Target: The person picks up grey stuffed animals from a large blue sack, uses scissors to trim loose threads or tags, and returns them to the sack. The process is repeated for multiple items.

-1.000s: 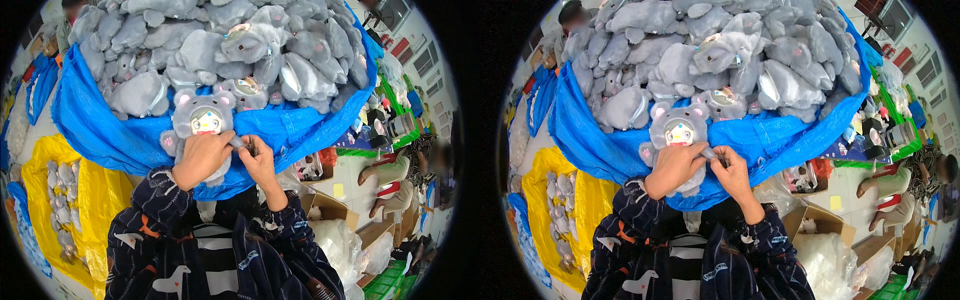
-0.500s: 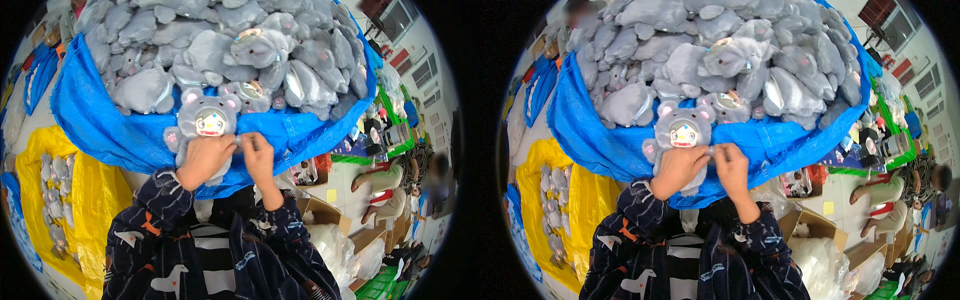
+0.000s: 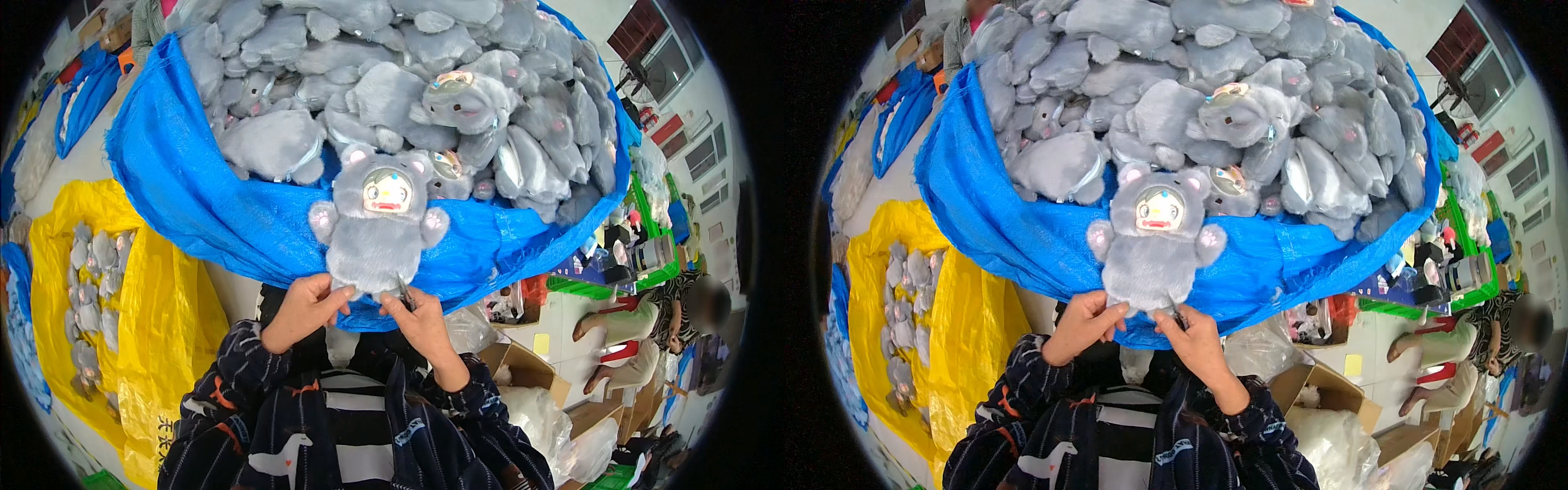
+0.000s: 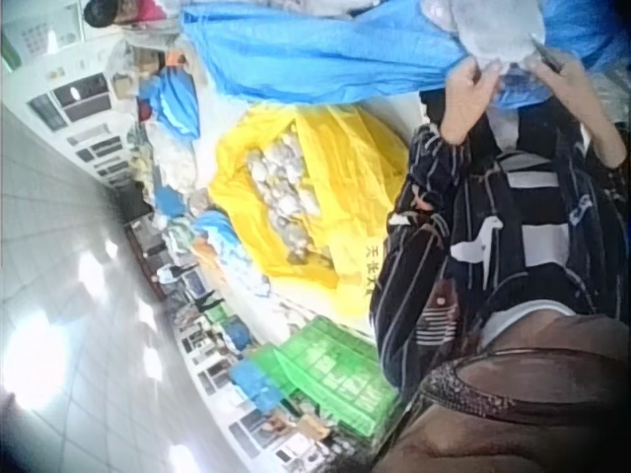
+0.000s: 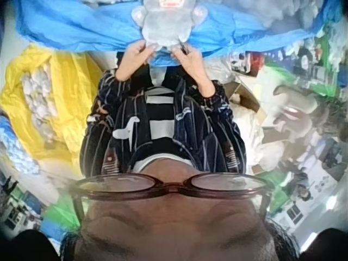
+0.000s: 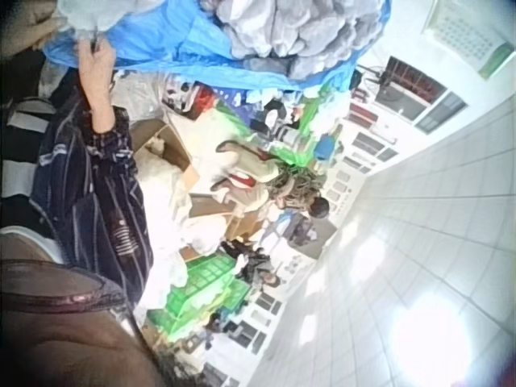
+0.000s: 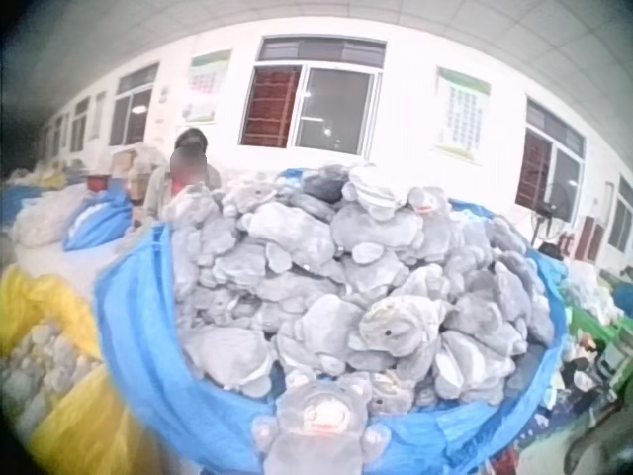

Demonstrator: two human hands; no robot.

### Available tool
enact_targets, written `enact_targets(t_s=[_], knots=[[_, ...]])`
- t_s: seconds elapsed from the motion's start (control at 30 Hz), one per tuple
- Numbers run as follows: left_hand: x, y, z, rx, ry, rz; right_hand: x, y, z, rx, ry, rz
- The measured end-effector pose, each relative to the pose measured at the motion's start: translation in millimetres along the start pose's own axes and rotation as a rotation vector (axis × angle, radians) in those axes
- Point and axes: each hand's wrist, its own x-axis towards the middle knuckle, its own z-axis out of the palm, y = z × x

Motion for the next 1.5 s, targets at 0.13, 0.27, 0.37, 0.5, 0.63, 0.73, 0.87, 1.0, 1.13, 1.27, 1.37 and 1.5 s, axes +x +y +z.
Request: enact_targets(t_s=[0.13, 0.27, 0.37, 0.5, 0.63, 0.73, 0.87, 1.0, 1.13, 1.27, 1.37, 1.5], knots=[[-6, -15, 2, -0.751, -0.266, -0.204, -7, -2, -2, 0.17, 0.018, -0.026], [-12, 3, -2, -0.449, -0.332, -0.187, -19, -1, -12, 0.189, 0.056, -0.017], [-9, 21, -10, -0.387, -0.261, -0.17, -22, 6, -23, 0.029, -0.002, -0.111], [6, 7, 12, -0.29, -0.125, 0.017, -20, 11, -14, -0.277, -0.133, -0.442], [12, -6, 20, -0.484, -0.016, 0.016, -23, 2, -30, -0.326, -0.108, -0.396], [7, -7, 19, -0.522, 0.01, 0.059, -26, -12, -48, -0.158, 0.278, -0.259], [-4, -4, 22, -0.26, -0.131, 0.08, -14, -16, -33, 0.051, 0.381, -0.294], [-15, 17, 6, -0.188, -0.096, 0.136, -13, -24, -13, -0.077, 0.302, -0.454], [-52, 30, -22, -0.187, 0.068, 0.355, 19, -30, 13, 0.019, 0.083, -0.315], [-110, -4, -121, -0.295, 0.406, 0.389, 41, -68, 32, -0.001, -0.134, -0.279], [-151, 10, -177, -0.803, 0.553, 0.972, 84, -97, 37, -0.135, 0.007, -0.457], [-143, 52, -170, -0.858, 0.492, 1.075, 180, -59, 57, -0.262, 0.088, -0.536]])
